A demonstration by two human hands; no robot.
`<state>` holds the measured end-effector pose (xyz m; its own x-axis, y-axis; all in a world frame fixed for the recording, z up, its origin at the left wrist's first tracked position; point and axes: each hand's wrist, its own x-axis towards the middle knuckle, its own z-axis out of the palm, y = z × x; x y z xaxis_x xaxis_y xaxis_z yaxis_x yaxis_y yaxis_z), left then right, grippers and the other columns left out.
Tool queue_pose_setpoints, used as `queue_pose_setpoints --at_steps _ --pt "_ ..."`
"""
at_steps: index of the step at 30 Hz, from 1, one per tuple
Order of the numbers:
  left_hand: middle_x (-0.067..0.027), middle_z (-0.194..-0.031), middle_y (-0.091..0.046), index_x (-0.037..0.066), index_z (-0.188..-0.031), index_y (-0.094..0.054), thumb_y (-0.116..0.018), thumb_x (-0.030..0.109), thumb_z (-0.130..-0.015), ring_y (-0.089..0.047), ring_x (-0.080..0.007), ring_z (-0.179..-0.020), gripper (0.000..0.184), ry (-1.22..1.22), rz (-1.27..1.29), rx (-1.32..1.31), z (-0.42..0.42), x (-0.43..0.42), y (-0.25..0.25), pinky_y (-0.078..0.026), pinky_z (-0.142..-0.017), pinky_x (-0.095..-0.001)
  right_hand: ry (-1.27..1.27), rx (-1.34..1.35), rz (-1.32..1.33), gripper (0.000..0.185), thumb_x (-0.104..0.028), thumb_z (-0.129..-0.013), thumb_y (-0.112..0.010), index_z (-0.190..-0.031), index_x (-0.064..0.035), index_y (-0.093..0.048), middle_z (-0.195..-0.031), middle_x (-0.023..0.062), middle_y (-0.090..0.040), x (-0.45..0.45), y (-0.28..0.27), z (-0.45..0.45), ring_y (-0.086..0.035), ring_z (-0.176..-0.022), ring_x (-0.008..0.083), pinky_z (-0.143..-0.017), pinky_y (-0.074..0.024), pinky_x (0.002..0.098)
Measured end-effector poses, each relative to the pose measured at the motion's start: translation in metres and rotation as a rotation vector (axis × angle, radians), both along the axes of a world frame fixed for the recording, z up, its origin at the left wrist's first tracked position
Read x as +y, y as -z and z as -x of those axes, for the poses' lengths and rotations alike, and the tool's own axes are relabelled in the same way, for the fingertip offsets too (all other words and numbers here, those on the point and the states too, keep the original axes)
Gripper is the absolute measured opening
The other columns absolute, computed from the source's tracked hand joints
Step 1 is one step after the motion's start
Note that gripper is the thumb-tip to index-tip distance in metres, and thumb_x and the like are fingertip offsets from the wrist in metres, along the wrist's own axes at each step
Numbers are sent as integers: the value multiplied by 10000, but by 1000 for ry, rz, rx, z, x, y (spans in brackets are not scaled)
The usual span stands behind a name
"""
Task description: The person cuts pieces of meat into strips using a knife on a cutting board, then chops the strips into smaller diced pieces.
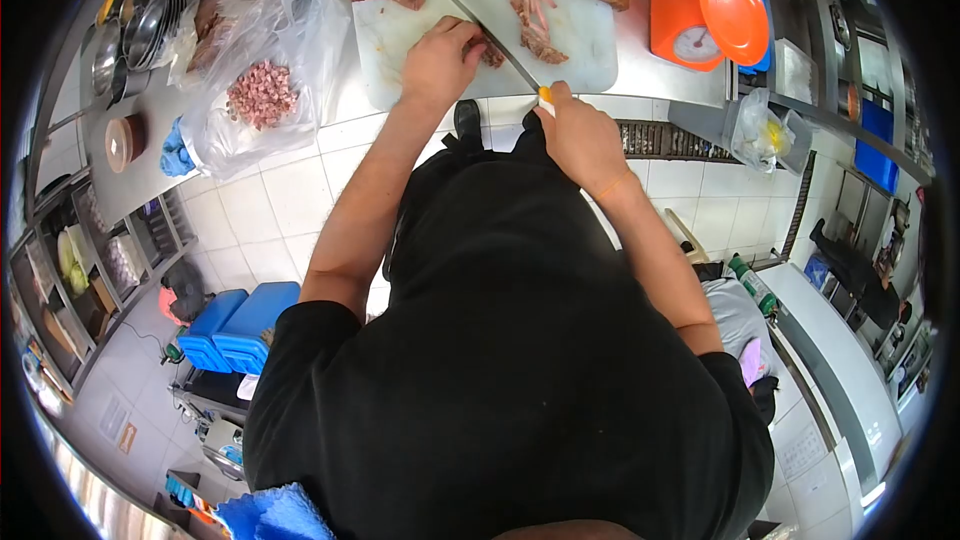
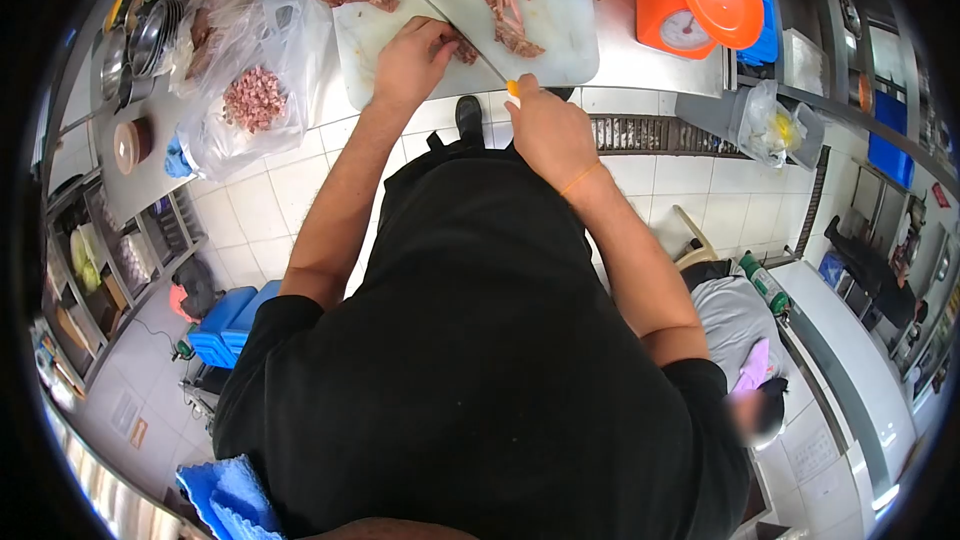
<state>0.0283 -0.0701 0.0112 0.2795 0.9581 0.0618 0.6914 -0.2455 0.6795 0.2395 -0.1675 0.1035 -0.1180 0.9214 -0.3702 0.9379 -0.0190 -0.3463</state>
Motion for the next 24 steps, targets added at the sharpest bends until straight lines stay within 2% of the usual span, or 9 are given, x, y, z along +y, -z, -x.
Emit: queue_pose_setpoints --at_steps 5,9,18,24 --pt "-75 -1063 -740 59 -1097 -748 -785 132 -905 -734 -285 -940 209 -8 -49 22 0 -3 1 -590 -826 -397 -24 -43 25 306 -272 -1055 -601 -1156 10 -540 -830 225 -739 -17 -8 -10 -740 -784 430 -711 -584 535" --pt "-68 -1063 -742 61 -1095 -749 -785 135 -904 -734 -288 -946 208 3 -56 21 0 -1 2 -591 -832 -400 -29 -90 79 307 -265 -1059 -595 -1170 16 -541 -824 220 -737 -16 -9 -7 -743 -775 421 -703 -589 535" --pt "-61 -1053 -747 78 -1075 -759 -787 162 -906 -733 -298 -948 190 26 -64 42 1 4 9 -595 -830 -412 -12 -52 63 343 -259 -1066 -574 -1232 35 -507 -845 237 -742 17 47 10 -743 -784 437 -701 -585 559" --pt "-89 -1069 -758 61 -1101 -761 -797 132 -904 -754 -288 -949 213 16 -34 -39 2 6 12 -607 -829 -386 -21 70 -18 366 -254 -1055 -577 -1248 52 -520 -889 250 -746 46 57 17 -747 -849 452 -766 -579 570"
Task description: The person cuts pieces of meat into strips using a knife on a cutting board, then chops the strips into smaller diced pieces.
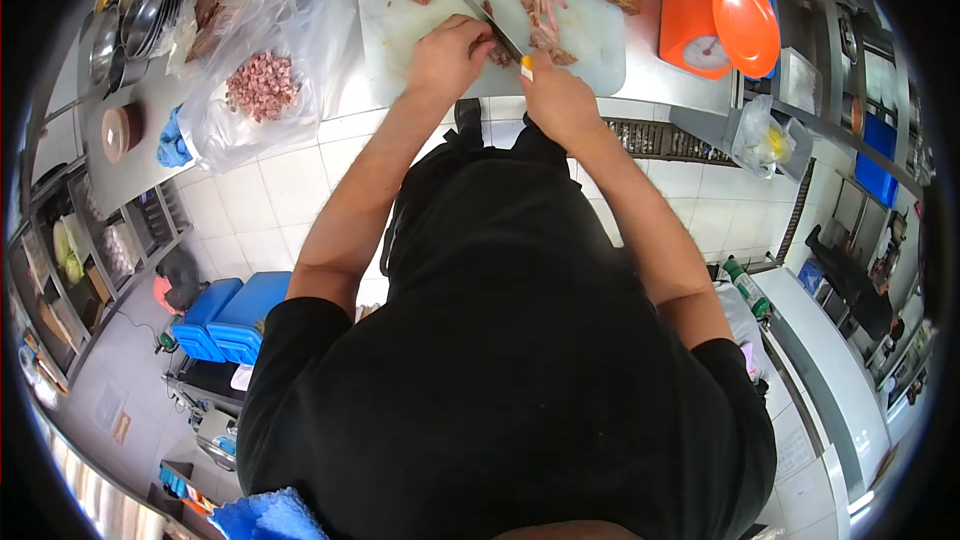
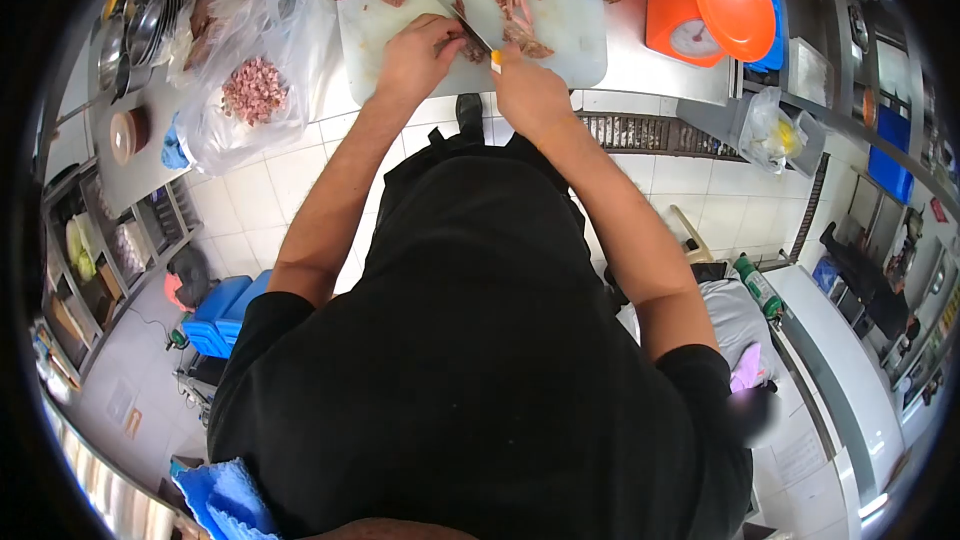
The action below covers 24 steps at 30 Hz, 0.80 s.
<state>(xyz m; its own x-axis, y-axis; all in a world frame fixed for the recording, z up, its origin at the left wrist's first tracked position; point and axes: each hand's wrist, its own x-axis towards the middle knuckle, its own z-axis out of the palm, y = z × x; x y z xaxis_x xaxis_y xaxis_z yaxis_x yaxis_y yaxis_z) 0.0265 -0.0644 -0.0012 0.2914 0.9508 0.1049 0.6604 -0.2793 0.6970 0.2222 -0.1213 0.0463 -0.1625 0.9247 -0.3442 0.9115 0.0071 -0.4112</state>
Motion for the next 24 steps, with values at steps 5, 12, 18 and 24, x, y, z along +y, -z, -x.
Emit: queue_pose_setpoints --at_steps 5,12,18,24 --pt "-117 -1036 -764 45 -1128 -755 -796 114 -911 -772 -267 -941 231 -27 124 -82 8 5 7 -616 -824 -368 -61 -54 16 309 -226 -1053 -570 -1189 49 -535 -892 247 -750 1 -44 -2 -747 -856 454 -785 -583 557" --pt "-111 -994 -766 47 -1063 -742 -791 120 -895 -760 -283 -896 189 -30 50 24 5 4 1 -608 -798 -387 -80 -160 55 365 -291 -1056 -603 -1194 33 -505 -795 245 -725 -41 -54 -9 -742 -740 424 -636 -585 527" --pt "-103 -985 -764 52 -1029 -743 -785 119 -884 -745 -313 -879 165 -38 -9 58 3 2 1 -599 -784 -418 -31 -89 -9 410 -299 -1057 -603 -1249 48 -496 -824 259 -732 -27 -2 -2 -736 -771 464 -679 -590 550" --pt "-112 -990 -768 49 -1040 -749 -793 111 -881 -754 -308 -892 176 -34 0 12 3 5 11 -603 -805 -417 -17 -5 -46 408 -289 -1045 -614 -1240 56 -518 -867 288 -735 5 7 12 -736 -805 483 -712 -586 567"
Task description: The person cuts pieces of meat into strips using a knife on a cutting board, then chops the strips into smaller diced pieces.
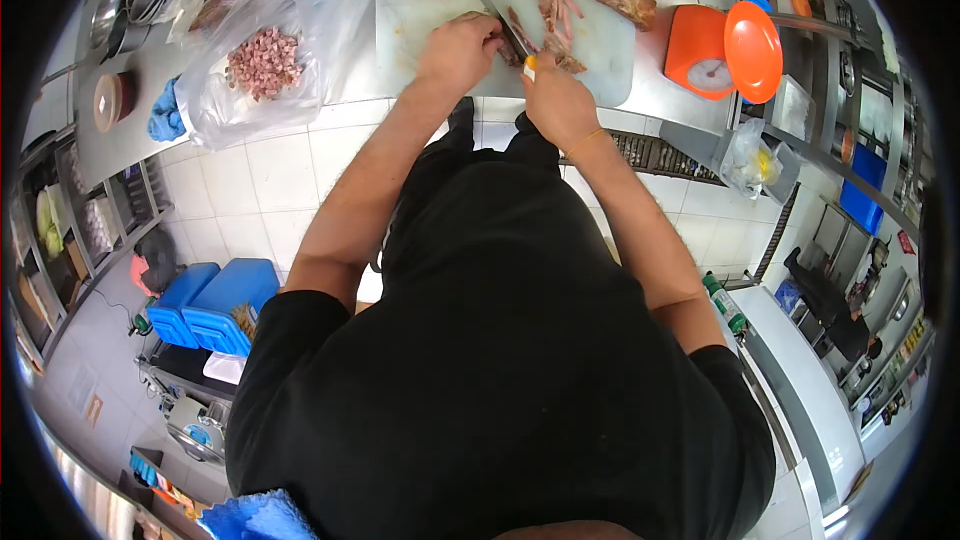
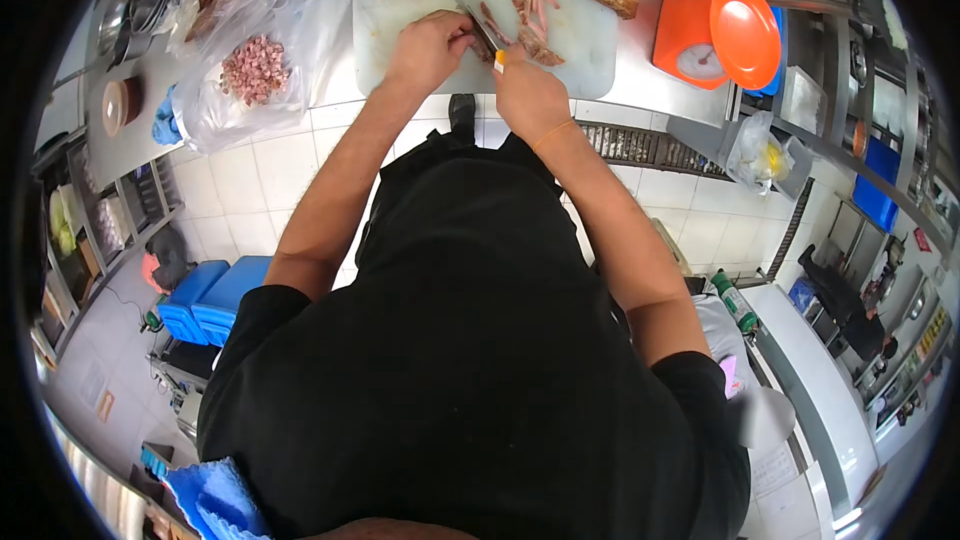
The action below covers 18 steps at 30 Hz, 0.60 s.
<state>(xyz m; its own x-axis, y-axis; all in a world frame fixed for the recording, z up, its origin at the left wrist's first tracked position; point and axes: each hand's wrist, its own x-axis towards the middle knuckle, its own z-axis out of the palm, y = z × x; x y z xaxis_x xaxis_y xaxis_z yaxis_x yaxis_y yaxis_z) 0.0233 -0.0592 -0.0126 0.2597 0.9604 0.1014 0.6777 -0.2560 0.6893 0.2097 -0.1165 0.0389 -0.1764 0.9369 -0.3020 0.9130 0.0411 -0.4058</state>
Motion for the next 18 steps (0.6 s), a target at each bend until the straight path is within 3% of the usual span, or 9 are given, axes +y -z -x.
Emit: queue_pose_setpoints --at_steps 5,8,15,18 --pt "-112 -1005 -777 47 -1072 -752 -796 114 -887 -767 -287 -910 202 -36 160 -144 7 -1 -2 -609 -820 -400 -49 -104 100 340 -245 -1042 -601 -1197 48 -528 -866 263 -746 -3 -57 -3 -748 -816 458 -750 -592 556" --pt "-110 -992 -770 47 -1057 -745 -790 119 -888 -755 -307 -903 190 -20 96 -26 8 -1 -6 -603 -817 -417 -55 -145 139 347 -246 -1044 -597 -1200 53 -516 -852 261 -745 -27 -72 -6 -748 -800 457 -743 -593 553" --pt "-114 -990 -754 49 -1008 -730 -760 111 -895 -720 -356 -918 132 -6 -35 46 1 -4 -2 -582 -809 -457 36 -71 73 360 -252 -1042 -602 -1213 49 -502 -836 260 -741 -20 -4 8 -747 -792 454 -733 -595 548" --pt "-117 -999 -754 50 -1009 -731 -754 105 -898 -722 -355 -925 126 -5 -24 45 1 -3 -6 -584 -814 -455 34 -14 25 372 -264 -1046 -599 -1217 52 -504 -856 294 -729 -3 4 11 -727 -817 498 -750 -574 584"
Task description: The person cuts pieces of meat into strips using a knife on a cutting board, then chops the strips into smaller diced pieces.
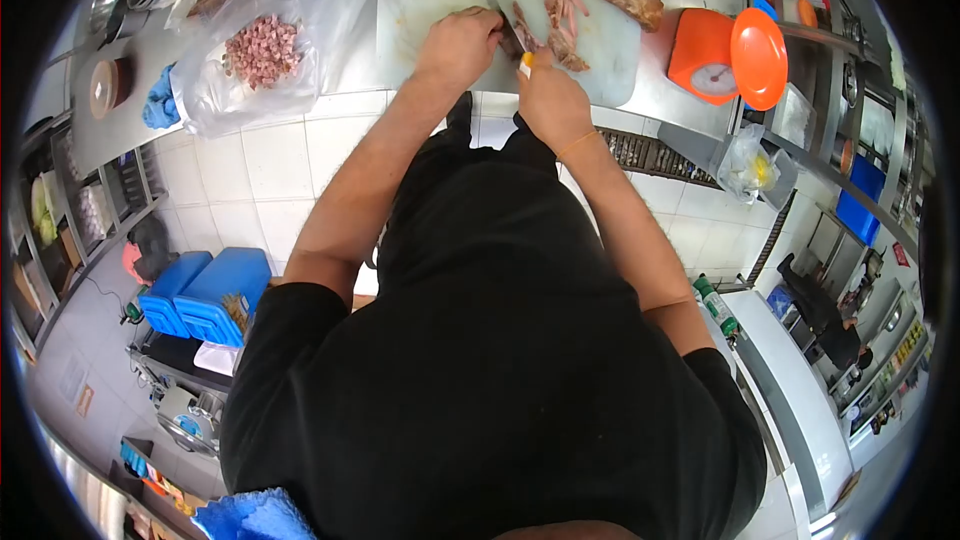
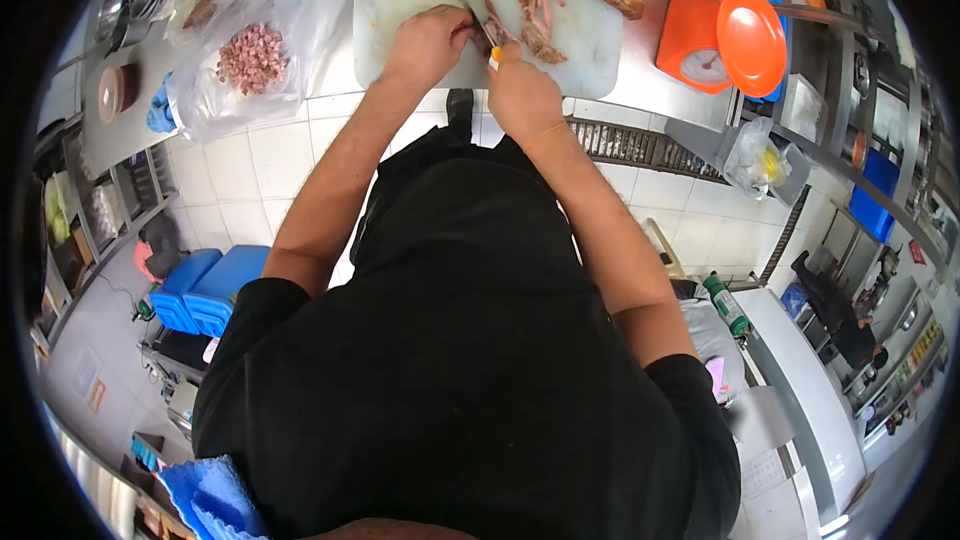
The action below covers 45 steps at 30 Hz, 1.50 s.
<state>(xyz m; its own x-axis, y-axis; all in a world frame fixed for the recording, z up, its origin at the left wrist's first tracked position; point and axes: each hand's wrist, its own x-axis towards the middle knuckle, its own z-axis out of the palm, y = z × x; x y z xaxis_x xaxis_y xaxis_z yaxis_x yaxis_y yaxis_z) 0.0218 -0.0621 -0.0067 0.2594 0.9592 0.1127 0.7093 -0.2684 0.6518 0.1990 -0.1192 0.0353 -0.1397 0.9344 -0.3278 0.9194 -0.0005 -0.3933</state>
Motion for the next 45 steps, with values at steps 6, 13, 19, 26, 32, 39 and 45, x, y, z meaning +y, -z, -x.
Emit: queue_pose_setpoints --at_steps 6,13,19,26,32,39,45 --pt "-112 -1004 -749 55 -1016 -728 -754 88 -889 -720 -349 -938 135 -17 15 -49 2 -4 0 -585 -827 -449 -38 6 57 338 -230 -1027 -622 -1180 56 -529 -896 284 -744 0 -54 -8 -747 -860 471 -771 -588 569" --pt "-111 -1017 -744 50 -1011 -714 -748 76 -885 -714 -352 -948 133 3 -22 20 2 -5 -1 -584 -828 -451 36 -43 116 326 -245 -1045 -591 -1171 48 -526 -898 281 -747 -20 -18 0 -743 -866 480 -777 -582 579" --pt "-117 -1026 -741 48 -1025 -706 -740 70 -888 -711 -362 -959 142 17 -21 49 5 -2 0 -583 -832 -458 0 27 77 416 -288 -1049 -600 -1237 70 -499 -913 325 -729 2 -16 5 -727 -867 511 -771 -575 589" --pt "-126 -1014 -727 44 -1025 -705 -731 66 -894 -706 -364 -977 135 -25 -50 -32 8 -8 0 -581 -848 -462 4 -4 137 412 -289 -1047 -595 -1229 71 -512 -919 324 -731 -16 -37 1 -733 -894 500 -799 -577 583" --pt "-123 -1016 -719 49 -984 -701 -745 73 -879 -699 -372 -968 116 54 -71 75 9 -3 6 -578 -851 -466 6 72 17 398 -271 -1036 -614 -1213 74 -527 -915 307 -737 7 6 13 -732 -887 500 -808 -578 580" --pt "-126 -1012 -715 60 -982 -701 -762 75 -869 -697 -370 -968 129 27 -45 16 -1 -2 1 -574 -840 -473 4 86 -195 378 -288 -1026 -641 -1236 12 -545 -918 292 -741 4 -22 -13 -728 -877 494 -791 -573 578" --pt "-81 -1044 -712 98 -1033 -722 -772 124 -886 -686 -333 -1021 157 41 -59 47 -11 -6 -20 -544 -882 -456 161 -22 -67 379 -310 -1035 -642 -1243 -4 -557 -813 277 -724 -26 -53 -80 -719 -796 498 -723 -561 593"
